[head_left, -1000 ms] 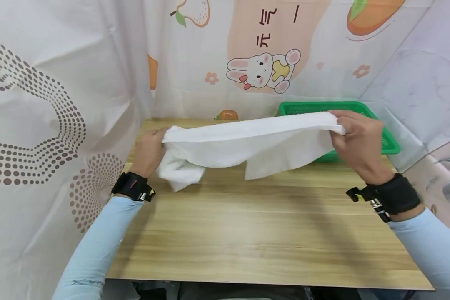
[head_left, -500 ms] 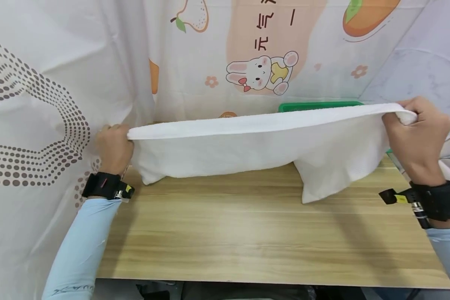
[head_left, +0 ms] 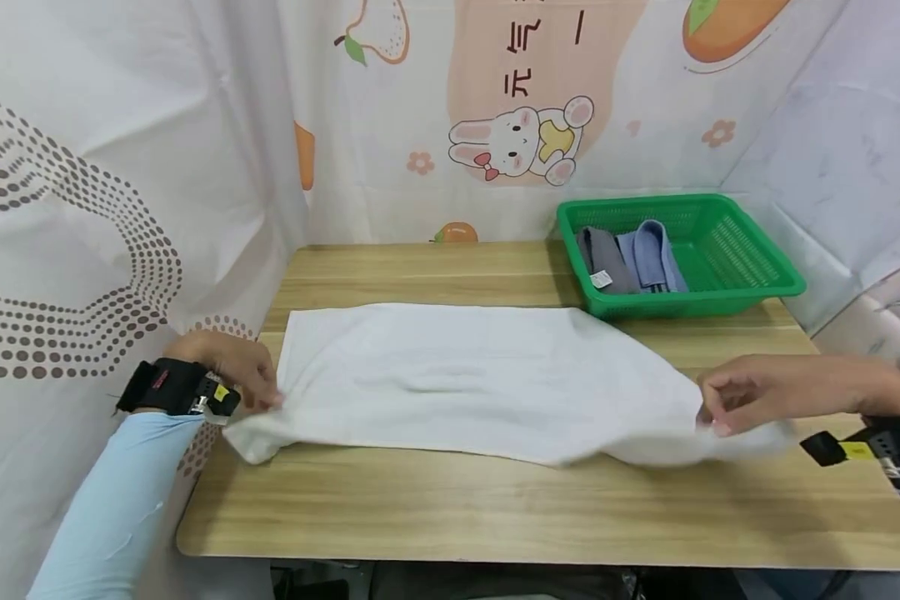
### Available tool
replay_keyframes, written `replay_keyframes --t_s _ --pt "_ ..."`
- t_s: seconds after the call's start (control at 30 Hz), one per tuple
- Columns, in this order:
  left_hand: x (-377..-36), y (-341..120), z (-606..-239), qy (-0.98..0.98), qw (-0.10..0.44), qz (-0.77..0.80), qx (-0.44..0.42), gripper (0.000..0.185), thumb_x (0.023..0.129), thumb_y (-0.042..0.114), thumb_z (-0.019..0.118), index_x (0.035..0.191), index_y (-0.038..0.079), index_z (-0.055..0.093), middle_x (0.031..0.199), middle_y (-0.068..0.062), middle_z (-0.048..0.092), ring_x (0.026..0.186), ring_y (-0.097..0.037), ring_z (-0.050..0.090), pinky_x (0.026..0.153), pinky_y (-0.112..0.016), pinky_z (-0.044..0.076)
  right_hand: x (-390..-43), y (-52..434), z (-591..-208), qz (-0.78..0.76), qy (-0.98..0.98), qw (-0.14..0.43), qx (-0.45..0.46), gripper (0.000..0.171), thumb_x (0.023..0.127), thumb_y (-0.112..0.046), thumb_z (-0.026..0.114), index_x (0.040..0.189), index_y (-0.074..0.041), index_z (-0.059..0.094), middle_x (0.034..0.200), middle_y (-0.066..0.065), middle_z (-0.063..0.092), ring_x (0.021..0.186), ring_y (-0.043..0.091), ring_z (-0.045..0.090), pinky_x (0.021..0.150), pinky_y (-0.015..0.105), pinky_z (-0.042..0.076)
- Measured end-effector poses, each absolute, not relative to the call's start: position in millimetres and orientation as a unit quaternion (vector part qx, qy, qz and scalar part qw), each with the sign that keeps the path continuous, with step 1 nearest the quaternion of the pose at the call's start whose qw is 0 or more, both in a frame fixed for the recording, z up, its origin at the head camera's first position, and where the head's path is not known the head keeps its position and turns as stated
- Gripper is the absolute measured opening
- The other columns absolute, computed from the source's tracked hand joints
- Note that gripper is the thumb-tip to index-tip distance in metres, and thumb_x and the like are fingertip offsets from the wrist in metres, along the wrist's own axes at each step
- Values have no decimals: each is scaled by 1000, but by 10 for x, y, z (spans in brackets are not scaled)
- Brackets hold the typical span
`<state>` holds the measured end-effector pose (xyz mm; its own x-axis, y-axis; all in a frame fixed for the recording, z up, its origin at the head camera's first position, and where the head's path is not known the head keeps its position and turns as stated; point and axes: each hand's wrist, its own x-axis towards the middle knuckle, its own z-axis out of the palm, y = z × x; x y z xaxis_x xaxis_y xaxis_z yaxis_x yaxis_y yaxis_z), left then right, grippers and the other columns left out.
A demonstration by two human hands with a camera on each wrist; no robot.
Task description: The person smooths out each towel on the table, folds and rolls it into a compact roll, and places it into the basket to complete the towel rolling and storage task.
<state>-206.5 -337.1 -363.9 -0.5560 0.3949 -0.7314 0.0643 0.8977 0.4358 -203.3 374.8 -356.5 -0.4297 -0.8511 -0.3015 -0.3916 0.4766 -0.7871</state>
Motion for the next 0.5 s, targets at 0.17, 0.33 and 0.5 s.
replay_keyframes --t_s 0.17,0.33,0.5 --pt "-2168 -3328 -4011 935 291 159 129 56 108 43 52 130 -8 60 117 -26 66 94 -40 67 78 -50 54 -2332 3555 -3951 -251 864 260 -349 13 106 -14 58 110 -9 69 105 3 71 92 23 69 76 37 56" --pt "-2236 -3284 -4369 971 203 73 103 76 102 47 61 151 -7 38 140 -44 45 129 -60 44 95 -65 46 -2608 3383 -4481 -148 935 66 -316 28 96 -13 73 117 3 66 109 16 71 101 37 67 85 51 54" --pt "-2310 -3283 -4446 978 194 18 78 83 95 42 75 151 -6 38 144 -47 37 133 -63 38 93 -69 46 -2696 3367 -4692 -173 940 75 -283 56 85 -9 79 130 13 53 121 32 61 113 51 58 93 61 48"
